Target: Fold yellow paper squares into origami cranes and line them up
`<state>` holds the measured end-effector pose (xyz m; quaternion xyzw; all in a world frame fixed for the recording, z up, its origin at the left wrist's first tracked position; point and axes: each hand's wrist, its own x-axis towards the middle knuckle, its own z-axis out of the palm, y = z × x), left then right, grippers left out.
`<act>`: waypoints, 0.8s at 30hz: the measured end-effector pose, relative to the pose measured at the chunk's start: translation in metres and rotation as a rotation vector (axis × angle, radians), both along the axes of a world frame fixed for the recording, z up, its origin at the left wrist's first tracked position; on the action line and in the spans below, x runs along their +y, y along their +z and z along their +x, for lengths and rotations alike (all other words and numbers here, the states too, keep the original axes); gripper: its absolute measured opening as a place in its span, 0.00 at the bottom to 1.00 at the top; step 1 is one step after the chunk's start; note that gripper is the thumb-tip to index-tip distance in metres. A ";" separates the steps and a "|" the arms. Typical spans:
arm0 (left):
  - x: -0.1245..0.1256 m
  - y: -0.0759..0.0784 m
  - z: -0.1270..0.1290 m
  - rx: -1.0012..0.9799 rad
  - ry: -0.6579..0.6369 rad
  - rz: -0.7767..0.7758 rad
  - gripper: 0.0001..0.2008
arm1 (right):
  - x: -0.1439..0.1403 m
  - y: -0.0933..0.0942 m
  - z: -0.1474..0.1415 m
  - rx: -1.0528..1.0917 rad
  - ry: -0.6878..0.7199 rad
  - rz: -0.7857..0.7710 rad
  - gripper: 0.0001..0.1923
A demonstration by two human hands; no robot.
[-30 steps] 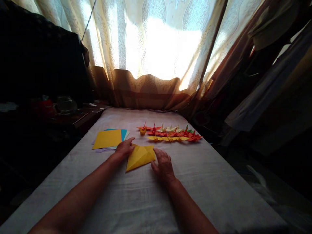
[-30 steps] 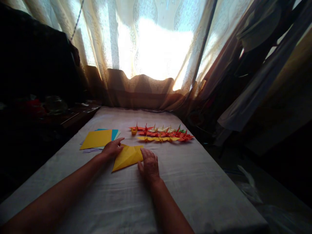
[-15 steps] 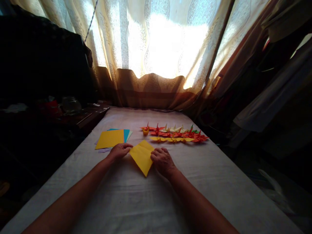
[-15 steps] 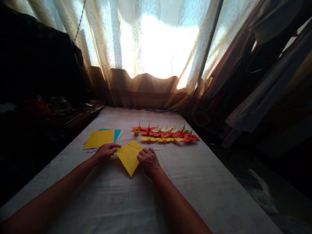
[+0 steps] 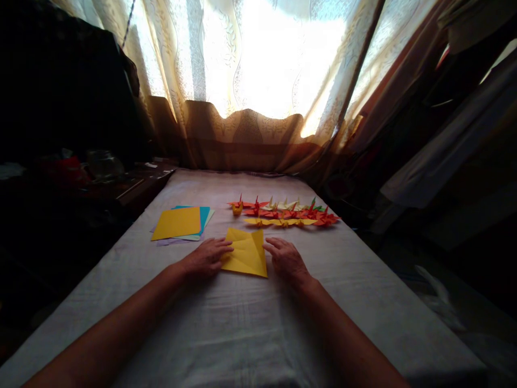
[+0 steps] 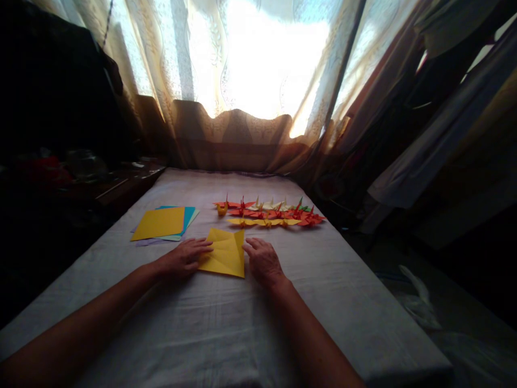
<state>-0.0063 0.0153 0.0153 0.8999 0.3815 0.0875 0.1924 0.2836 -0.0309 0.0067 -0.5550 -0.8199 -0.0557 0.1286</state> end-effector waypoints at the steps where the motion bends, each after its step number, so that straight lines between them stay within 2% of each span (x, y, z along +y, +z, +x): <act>1: 0.003 0.000 -0.002 0.052 -0.005 0.009 0.30 | -0.004 0.000 -0.002 0.010 0.010 -0.003 0.24; 6: 0.009 -0.001 -0.006 0.161 -0.005 0.040 0.27 | -0.024 -0.003 -0.013 0.027 0.015 0.058 0.20; 11: -0.004 0.000 0.000 0.200 0.005 0.116 0.24 | -0.041 -0.010 -0.018 0.055 0.063 0.117 0.17; 15: -0.022 0.005 0.008 0.229 -0.002 0.272 0.19 | -0.043 -0.012 -0.016 0.029 0.033 0.123 0.10; 18: -0.030 0.005 0.014 0.200 0.000 0.408 0.13 | -0.037 -0.008 -0.011 0.004 -0.032 0.103 0.08; 21: -0.033 -0.001 0.024 0.169 -0.008 0.537 0.07 | -0.033 -0.004 -0.008 0.042 -0.060 0.090 0.09; 24: -0.036 -0.008 0.040 0.148 -0.037 0.614 0.07 | -0.037 -0.007 -0.014 0.159 0.001 0.100 0.15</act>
